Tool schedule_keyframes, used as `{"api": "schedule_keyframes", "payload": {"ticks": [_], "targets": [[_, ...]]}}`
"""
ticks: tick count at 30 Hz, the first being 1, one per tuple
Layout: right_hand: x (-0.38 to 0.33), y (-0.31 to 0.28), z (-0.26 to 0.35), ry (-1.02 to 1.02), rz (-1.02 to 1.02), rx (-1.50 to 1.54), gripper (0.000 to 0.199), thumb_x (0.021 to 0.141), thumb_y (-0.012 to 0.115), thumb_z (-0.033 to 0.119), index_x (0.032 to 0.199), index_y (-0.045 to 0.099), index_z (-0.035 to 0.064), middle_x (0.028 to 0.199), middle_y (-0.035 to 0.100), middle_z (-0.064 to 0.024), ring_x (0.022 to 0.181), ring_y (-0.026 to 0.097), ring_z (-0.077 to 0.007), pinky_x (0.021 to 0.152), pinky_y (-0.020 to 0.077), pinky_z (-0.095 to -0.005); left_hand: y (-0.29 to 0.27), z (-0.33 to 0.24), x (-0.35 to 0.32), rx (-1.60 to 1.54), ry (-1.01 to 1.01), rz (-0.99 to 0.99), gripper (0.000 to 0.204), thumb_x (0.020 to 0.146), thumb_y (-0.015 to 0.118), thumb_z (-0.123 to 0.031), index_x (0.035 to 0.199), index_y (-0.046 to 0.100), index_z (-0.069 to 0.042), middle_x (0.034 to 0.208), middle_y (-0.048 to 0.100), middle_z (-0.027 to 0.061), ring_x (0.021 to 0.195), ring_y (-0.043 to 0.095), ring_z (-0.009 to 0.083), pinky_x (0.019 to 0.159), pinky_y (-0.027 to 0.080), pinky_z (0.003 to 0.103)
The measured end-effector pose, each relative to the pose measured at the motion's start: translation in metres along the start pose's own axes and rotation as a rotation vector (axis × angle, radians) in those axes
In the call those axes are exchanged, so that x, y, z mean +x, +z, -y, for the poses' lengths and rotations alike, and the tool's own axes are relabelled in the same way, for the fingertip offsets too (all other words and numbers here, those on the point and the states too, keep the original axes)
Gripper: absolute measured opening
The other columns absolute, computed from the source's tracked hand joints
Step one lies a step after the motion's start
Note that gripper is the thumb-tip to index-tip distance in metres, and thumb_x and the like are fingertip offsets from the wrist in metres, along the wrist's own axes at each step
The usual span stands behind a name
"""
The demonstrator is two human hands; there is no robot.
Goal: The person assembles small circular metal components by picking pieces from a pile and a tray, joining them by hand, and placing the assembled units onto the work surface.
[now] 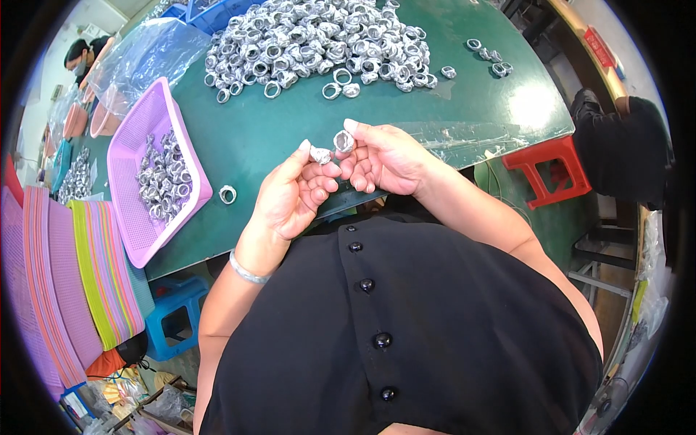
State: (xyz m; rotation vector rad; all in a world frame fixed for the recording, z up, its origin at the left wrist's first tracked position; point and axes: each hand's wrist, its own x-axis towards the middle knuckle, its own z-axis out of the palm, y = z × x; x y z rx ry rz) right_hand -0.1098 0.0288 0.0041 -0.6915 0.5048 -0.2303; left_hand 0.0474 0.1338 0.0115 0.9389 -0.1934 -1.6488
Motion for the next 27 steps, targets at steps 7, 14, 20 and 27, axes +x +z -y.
{"api": "schedule_keyframes", "payload": {"ticks": [7,14,20,27], "targets": [[0.001,-0.002,0.0,0.026,0.033,0.008,0.044,0.09,0.04,0.041,0.083,0.053,-0.0012,0.066,0.058,-0.0109,0.048,0.056,-0.0162,0.04,0.0434,-0.0239,-0.002,0.001,0.003,-0.091,-0.044,0.057,0.032,0.092,0.041,-0.028,0.091,0.055,0.001,0.074,0.061,0.0111,0.059,0.059,0.0145,0.05,0.049,0.018],[0.002,-0.002,0.0,0.053,0.016,0.034,0.046,0.09,0.037,0.043,0.084,0.053,-0.0008,0.07,0.059,-0.0121,0.048,0.054,-0.0157,0.041,0.0421,-0.0232,0.01,0.004,0.001,-0.176,-0.036,0.024,0.027,0.09,0.046,-0.024,0.092,0.053,0.003,0.077,0.061,0.0125,0.068,0.062,0.0187,0.06,0.054,0.021],[0.002,-0.002,0.0,0.05,-0.012,0.005,0.046,0.09,0.038,0.042,0.086,0.053,-0.0011,0.07,0.06,-0.0118,0.048,0.055,-0.0157,0.04,0.0423,-0.0226,0.011,0.004,0.001,-0.115,0.027,0.017,0.024,0.089,0.05,-0.021,0.093,0.051,0.002,0.083,0.06,0.0142,0.074,0.062,0.0198,0.063,0.054,0.024],[0.003,-0.003,-0.002,0.018,-0.026,-0.046,0.045,0.091,0.038,0.04,0.088,0.053,-0.0029,0.069,0.059,-0.0114,0.048,0.056,-0.016,0.039,0.0431,-0.0222,0.009,0.006,0.001,-0.058,0.052,-0.006,0.023,0.088,0.051,-0.021,0.094,0.051,0.001,0.083,0.06,0.014,0.074,0.062,0.018,0.065,0.053,0.025]]}}
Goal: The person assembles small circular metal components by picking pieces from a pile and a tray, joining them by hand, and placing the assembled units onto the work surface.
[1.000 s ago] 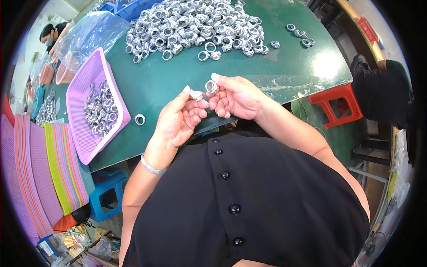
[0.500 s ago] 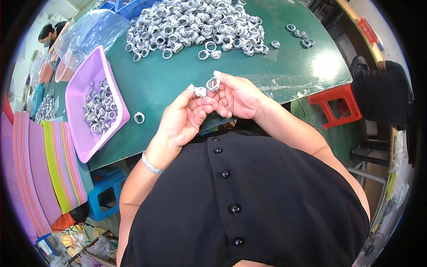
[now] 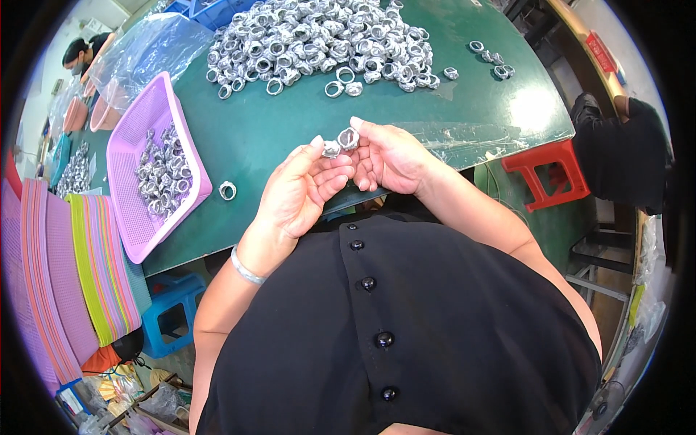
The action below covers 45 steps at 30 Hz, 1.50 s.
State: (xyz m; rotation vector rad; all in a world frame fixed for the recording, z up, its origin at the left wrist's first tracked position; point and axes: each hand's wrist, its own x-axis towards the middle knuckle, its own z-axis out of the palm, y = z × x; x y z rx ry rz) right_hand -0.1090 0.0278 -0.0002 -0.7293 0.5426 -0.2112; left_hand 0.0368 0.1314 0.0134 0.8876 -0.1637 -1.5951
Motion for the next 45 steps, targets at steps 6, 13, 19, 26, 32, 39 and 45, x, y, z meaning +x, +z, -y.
{"api": "schedule_keyframes", "payload": {"ticks": [6,13,19,26,32,39,45], "targets": [[-0.003,0.002,0.001,-0.038,0.017,-0.034,0.043,0.09,0.041,0.038,0.091,0.053,-0.0038,0.072,0.059,-0.0127,0.046,0.057,-0.0166,0.038,0.0452,-0.0212,-0.003,-0.001,-0.001,-0.07,-0.075,0.029,0.028,0.089,0.049,-0.025,0.096,0.052,0.001,0.082,0.061,0.0139,0.073,0.062,0.0181,0.065,0.053,0.026],[-0.006,0.011,0.0,-0.095,-0.062,-0.222,0.039,0.091,0.042,0.035,0.085,0.055,-0.0018,0.067,0.058,-0.0087,0.044,0.053,-0.0121,0.039,0.0406,-0.0202,-0.009,-0.001,-0.001,-0.068,-0.079,0.069,0.031,0.089,0.048,-0.026,0.097,0.051,0.004,0.086,0.062,0.0155,0.078,0.063,0.0219,0.069,0.054,0.028],[-0.009,0.017,-0.012,-0.502,-0.084,-0.93,0.026,0.082,0.06,0.021,0.096,0.059,-0.0005,0.078,0.063,-0.0075,0.068,0.057,-0.0102,0.062,0.0453,-0.0242,-0.003,0.006,-0.006,-0.074,-0.002,0.089,0.021,0.087,0.046,-0.018,0.094,0.051,0.001,0.092,0.058,0.013,0.086,0.059,0.0226,0.078,0.051,0.037],[-0.015,0.023,-0.004,-0.504,-0.019,-1.056,0.032,0.08,0.062,0.016,0.107,0.054,0.0011,0.065,0.051,-0.001,0.058,0.046,-0.0061,0.054,0.0402,-0.0219,-0.012,-0.028,-0.04,0.093,0.232,0.041,0.023,0.085,0.053,-0.011,0.104,0.049,0.0,0.086,0.056,0.0115,0.071,0.055,0.0145,0.059,0.046,0.022],[-0.011,0.012,0.003,-0.608,-0.171,-1.157,0.021,0.08,0.057,0.012,0.097,0.058,-0.0005,0.07,0.057,-0.0079,0.06,0.052,-0.0131,0.057,0.0439,-0.0259,-0.065,-0.132,-0.072,0.977,1.265,-0.61,0.021,0.082,0.054,-0.006,0.102,0.054,0.001,0.091,0.056,0.0073,0.077,0.053,0.0123,0.069,0.044,0.025],[-0.013,-0.006,0.012,-0.7,-0.273,-1.238,0.019,0.082,0.052,0.001,0.099,0.058,-0.0016,0.087,0.059,-0.0069,0.074,0.054,-0.0114,0.066,0.0437,-0.0238,-0.061,-0.076,-0.079,1.321,1.289,-0.636,0.026,0.077,0.062,-0.005,0.103,0.057,0.0,0.068,0.053,0.0007,0.056,0.045,0.0046,0.049,0.037,0.019],[-0.023,-0.018,0.016,-0.694,-0.192,-1.35,0.018,0.079,0.055,0.003,0.096,0.057,-0.0004,0.083,0.057,-0.0101,0.072,0.056,-0.0195,0.065,0.0452,-0.028,-0.06,-0.031,-0.07,1.881,0.657,-0.729,0.038,0.076,0.062,-0.016,0.11,0.054,0.0,0.062,0.057,0.011,0.052,0.055,0.0255,0.052,0.045,0.034]]}}
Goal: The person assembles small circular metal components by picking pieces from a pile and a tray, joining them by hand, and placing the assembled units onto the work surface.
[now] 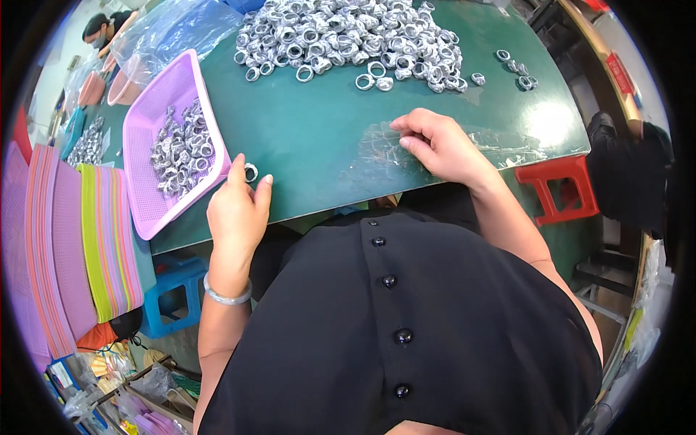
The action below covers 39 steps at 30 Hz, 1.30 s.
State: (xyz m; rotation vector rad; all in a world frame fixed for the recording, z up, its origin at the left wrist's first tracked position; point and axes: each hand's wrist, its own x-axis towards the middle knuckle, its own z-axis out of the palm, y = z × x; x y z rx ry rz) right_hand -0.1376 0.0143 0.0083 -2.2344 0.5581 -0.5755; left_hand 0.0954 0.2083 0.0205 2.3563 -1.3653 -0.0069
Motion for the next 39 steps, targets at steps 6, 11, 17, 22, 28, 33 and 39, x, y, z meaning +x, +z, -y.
{"api": "schedule_keyframes", "payload": {"ticks": [6,11,17,22,28,33,39], "targets": [[-0.004,0.003,0.003,0.01,0.02,-0.002,0.021,0.075,0.06,0.007,0.094,0.058,0.0008,0.081,0.056,-0.0133,0.071,0.057,-0.0261,0.064,0.0463,-0.0326,0.024,0.009,0.007,0.144,0.016,-0.073,0.022,0.078,0.06,-0.019,0.094,0.056,-0.004,0.065,0.058,0.0129,0.062,0.057,0.0299,0.057,0.044,0.038],[-0.002,0.007,0.01,-0.002,0.042,-0.03,0.021,0.076,0.06,0.009,0.094,0.058,0.0007,0.082,0.056,-0.0132,0.071,0.057,-0.0267,0.064,0.0459,-0.0334,0.021,0.003,0.006,0.061,0.005,-0.065,0.019,0.078,0.059,-0.019,0.092,0.056,-0.006,0.071,0.058,0.0112,0.066,0.058,0.0296,0.058,0.045,0.038],[0.001,0.011,0.014,-0.028,0.087,-0.029,0.019,0.078,0.057,0.002,0.097,0.056,-0.0018,0.083,0.055,-0.0098,0.071,0.055,-0.017,0.063,0.0448,-0.0272,0.013,0.011,-0.004,0.088,-0.14,-0.024,0.028,0.074,0.063,-0.021,0.096,0.057,-0.005,0.075,0.06,0.0124,0.072,0.06,0.029,0.061,0.047,0.037],[0.003,0.014,0.018,-0.03,0.095,0.018,0.019,0.079,0.056,0.002,0.097,0.056,-0.0017,0.082,0.055,-0.009,0.07,0.055,-0.0161,0.062,0.0442,-0.0259,0.016,0.015,-0.009,-0.173,-0.098,-0.127,0.022,0.07,0.067,-0.016,0.088,0.06,-0.003,0.059,0.048,0.0058,0.053,0.049,0.0205,0.052,0.041,0.033],[0.012,0.039,0.032,-0.072,0.163,0.207,0.021,0.077,0.059,0.01,0.097,0.058,0.0017,0.082,0.058,-0.0118,0.071,0.058,-0.0228,0.064,0.0474,-0.0312,0.023,-0.015,-0.009,-0.742,-0.021,-0.093,0.018,0.071,0.065,-0.003,0.086,0.057,0.0,0.073,0.053,0.0013,0.057,0.049,0.0052,0.05,0.042,0.018],[0.018,0.053,0.051,-0.016,0.148,0.392,0.026,0.078,0.059,0.007,0.103,0.056,0.0016,0.079,0.058,-0.0074,0.069,0.056,-0.0132,0.063,0.0462,-0.0258,0.027,-0.037,-0.009,-1.11,-0.023,0.126,0.026,0.077,0.058,0.004,0.102,0.049,0.003,0.087,0.056,0.0031,0.075,0.052,0.0055,0.068,0.042,0.017],[0.019,0.062,0.046,-0.035,0.099,0.558,0.023,0.081,0.057,0.005,0.103,0.055,-0.0021,0.082,0.06,-0.0059,0.07,0.055,-0.0104,0.064,0.0459,-0.0238,0.034,-0.042,-0.008,-1.119,0.056,0.129,0.031,0.077,0.06,0.004,0.106,0.049,0.003,0.088,0.057,0.0043,0.076,0.052,0.0061,0.069,0.044,0.018]]}}
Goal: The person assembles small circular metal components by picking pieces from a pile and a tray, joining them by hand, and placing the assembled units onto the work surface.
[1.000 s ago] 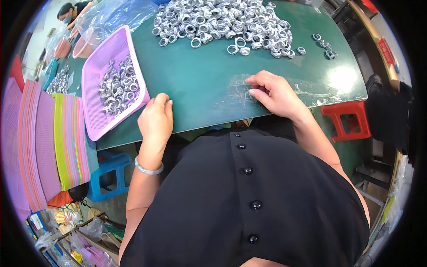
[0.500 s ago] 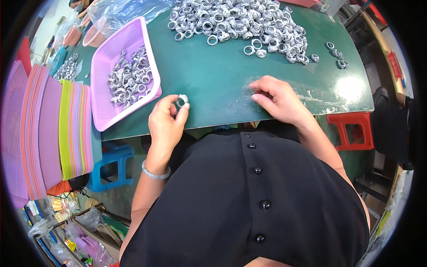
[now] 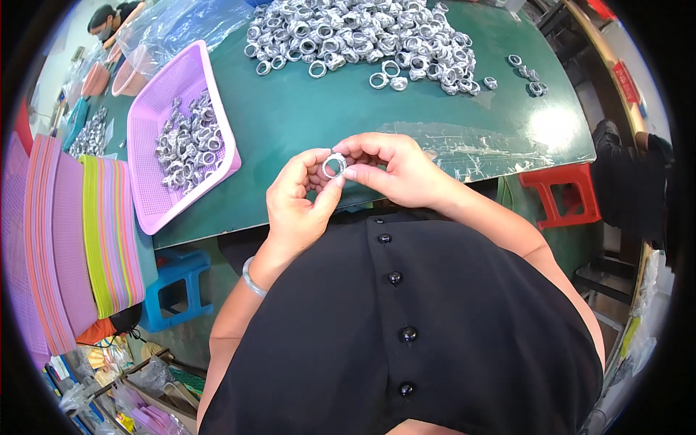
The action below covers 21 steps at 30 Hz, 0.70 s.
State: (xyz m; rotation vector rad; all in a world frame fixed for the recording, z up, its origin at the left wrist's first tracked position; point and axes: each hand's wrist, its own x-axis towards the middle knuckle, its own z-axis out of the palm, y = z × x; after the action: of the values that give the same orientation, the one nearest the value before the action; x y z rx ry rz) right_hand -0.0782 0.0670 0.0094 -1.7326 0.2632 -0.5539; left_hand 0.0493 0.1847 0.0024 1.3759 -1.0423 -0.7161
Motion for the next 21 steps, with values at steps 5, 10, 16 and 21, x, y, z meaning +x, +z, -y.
{"api": "schedule_keyframes", "payload": {"ticks": [5,10,16,21], "targets": [[0.0,-0.009,-0.001,0.356,0.059,0.469,0.022,0.085,0.053,0.009,0.104,0.056,-0.0018,0.083,0.061,-0.0036,0.068,0.054,-0.0081,0.061,0.0461,-0.0215,0.003,-0.005,0.004,0.151,0.062,0.01,0.032,0.075,0.064,0.001,0.104,0.051,0.003,0.084,0.056,0.0018,0.073,0.05,0.0052,0.065,0.043,0.018],[0.001,-0.008,0.001,0.437,0.039,0.537,0.02,0.085,0.054,0.01,0.1,0.058,-0.0024,0.079,0.061,-0.0043,0.063,0.054,-0.0079,0.058,0.0454,-0.02,0.006,0.007,0.007,0.108,0.118,-0.057,0.029,0.073,0.067,-0.002,0.099,0.056,0.001,0.078,0.053,0.0009,0.063,0.049,0.0043,0.053,0.041,0.017],[0.001,-0.008,-0.002,0.441,0.036,0.594,0.019,0.085,0.055,0.011,0.096,0.059,-0.0023,0.076,0.061,-0.0047,0.061,0.055,-0.0077,0.054,0.0452,-0.0187,0.002,0.012,0.006,0.085,0.081,-0.019,0.028,0.074,0.066,-0.002,0.099,0.056,0.001,0.08,0.054,0.0008,0.068,0.05,0.0057,0.06,0.041,0.018],[0.0,-0.007,-0.002,0.458,0.029,0.629,0.018,0.085,0.055,0.011,0.096,0.059,-0.0026,0.075,0.061,-0.0049,0.061,0.056,-0.0081,0.054,0.046,-0.0188,0.002,0.007,0.006,0.125,0.086,0.001,0.027,0.075,0.065,0.0,0.1,0.055,0.002,0.084,0.053,0.0009,0.073,0.05,0.0068,0.067,0.042,0.019]]}}
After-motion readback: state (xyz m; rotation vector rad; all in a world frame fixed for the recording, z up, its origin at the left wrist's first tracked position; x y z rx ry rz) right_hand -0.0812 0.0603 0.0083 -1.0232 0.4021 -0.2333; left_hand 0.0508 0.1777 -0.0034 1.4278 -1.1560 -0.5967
